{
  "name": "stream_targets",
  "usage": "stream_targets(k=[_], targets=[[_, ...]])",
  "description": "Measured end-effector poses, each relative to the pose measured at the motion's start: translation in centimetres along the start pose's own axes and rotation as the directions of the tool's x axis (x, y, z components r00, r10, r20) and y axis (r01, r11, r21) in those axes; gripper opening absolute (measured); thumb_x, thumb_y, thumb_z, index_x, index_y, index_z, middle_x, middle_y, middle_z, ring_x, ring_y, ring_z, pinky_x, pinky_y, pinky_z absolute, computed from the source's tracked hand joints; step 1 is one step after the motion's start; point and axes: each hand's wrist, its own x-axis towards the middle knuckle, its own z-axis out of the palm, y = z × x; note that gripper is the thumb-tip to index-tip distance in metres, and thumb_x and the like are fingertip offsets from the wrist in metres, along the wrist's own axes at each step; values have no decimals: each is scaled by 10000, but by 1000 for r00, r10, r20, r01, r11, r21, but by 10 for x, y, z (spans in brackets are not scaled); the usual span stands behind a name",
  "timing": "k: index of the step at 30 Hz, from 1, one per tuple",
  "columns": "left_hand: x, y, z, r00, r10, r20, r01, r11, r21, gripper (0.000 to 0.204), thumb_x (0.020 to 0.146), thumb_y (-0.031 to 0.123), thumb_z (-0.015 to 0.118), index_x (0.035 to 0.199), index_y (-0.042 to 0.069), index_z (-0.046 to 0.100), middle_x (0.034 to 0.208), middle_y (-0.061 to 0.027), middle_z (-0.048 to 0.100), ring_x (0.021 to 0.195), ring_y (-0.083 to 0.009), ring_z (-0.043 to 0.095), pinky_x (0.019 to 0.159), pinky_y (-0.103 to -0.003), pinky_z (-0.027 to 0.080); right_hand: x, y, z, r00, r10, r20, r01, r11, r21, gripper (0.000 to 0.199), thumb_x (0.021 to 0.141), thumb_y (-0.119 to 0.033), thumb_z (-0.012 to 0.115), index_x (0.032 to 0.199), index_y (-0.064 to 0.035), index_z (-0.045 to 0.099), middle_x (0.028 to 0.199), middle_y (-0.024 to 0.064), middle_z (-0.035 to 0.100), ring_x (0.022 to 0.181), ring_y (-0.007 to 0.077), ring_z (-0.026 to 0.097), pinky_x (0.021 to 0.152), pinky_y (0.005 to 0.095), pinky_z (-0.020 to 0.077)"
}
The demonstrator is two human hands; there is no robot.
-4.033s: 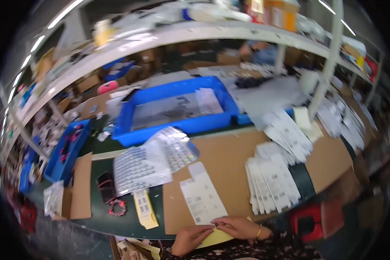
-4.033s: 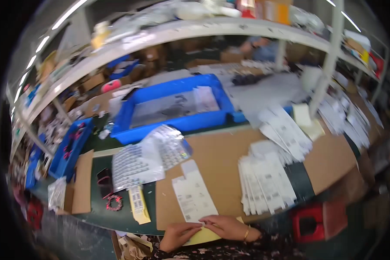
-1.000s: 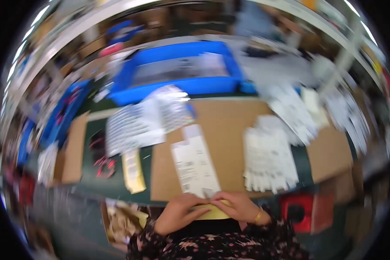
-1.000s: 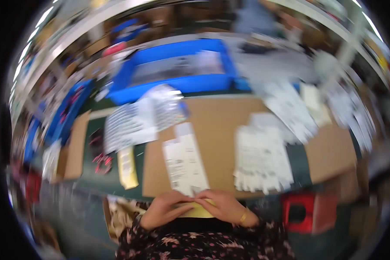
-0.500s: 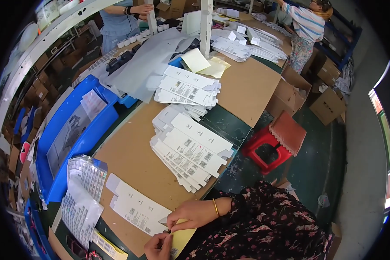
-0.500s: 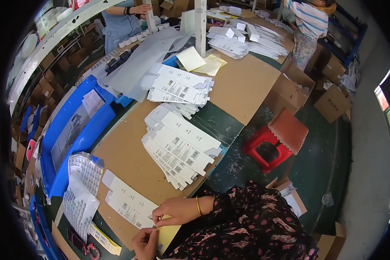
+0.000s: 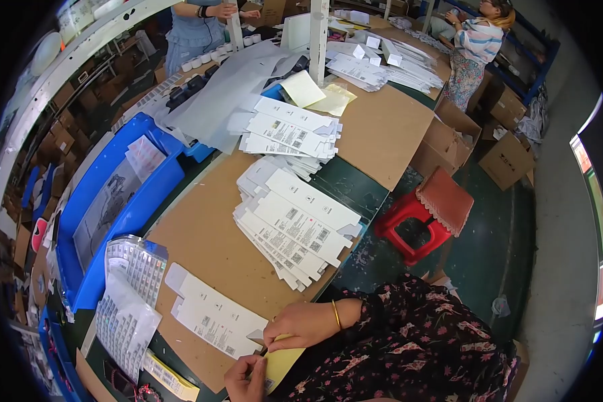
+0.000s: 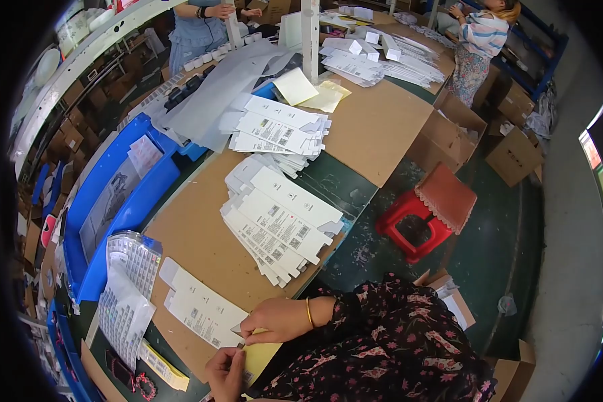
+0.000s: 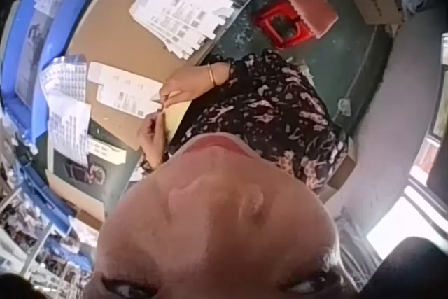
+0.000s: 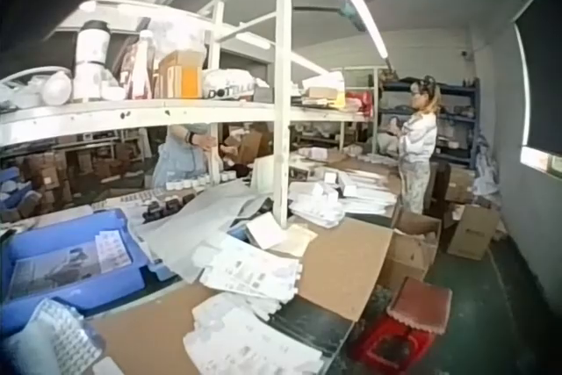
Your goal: Apply yellow sticky labels to paper documents and fold them at a production workstation.
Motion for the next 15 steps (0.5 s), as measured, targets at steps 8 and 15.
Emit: stream_targets(k=[8, 15], targets=[[-7, -7, 0, 999, 32, 5, -32, 999, -25, 151, 1099, 143, 666, 1064, 9, 727, 783, 32, 601, 679, -52, 476, 590, -230, 396, 1, -2, 1, 997, 26, 67, -23, 999, -36, 311, 1091, -347, 622, 998, -58, 691, 911, 139, 730, 869, 398, 692, 739, 481, 514], [-11, -7, 0, 997, 66, -28, -65, 998, 19, 154, 1088, 140, 676, 1031, 6, 727, 765, 31, 591, 663, -59, 476, 591, -245, 400, 4, -7, 1, 988, 91, 122, -77, 991, -111, 335, 1109, -359, 603, 1000, -51, 678, 917, 143, 726, 851, 398, 688, 719, 487, 504]])
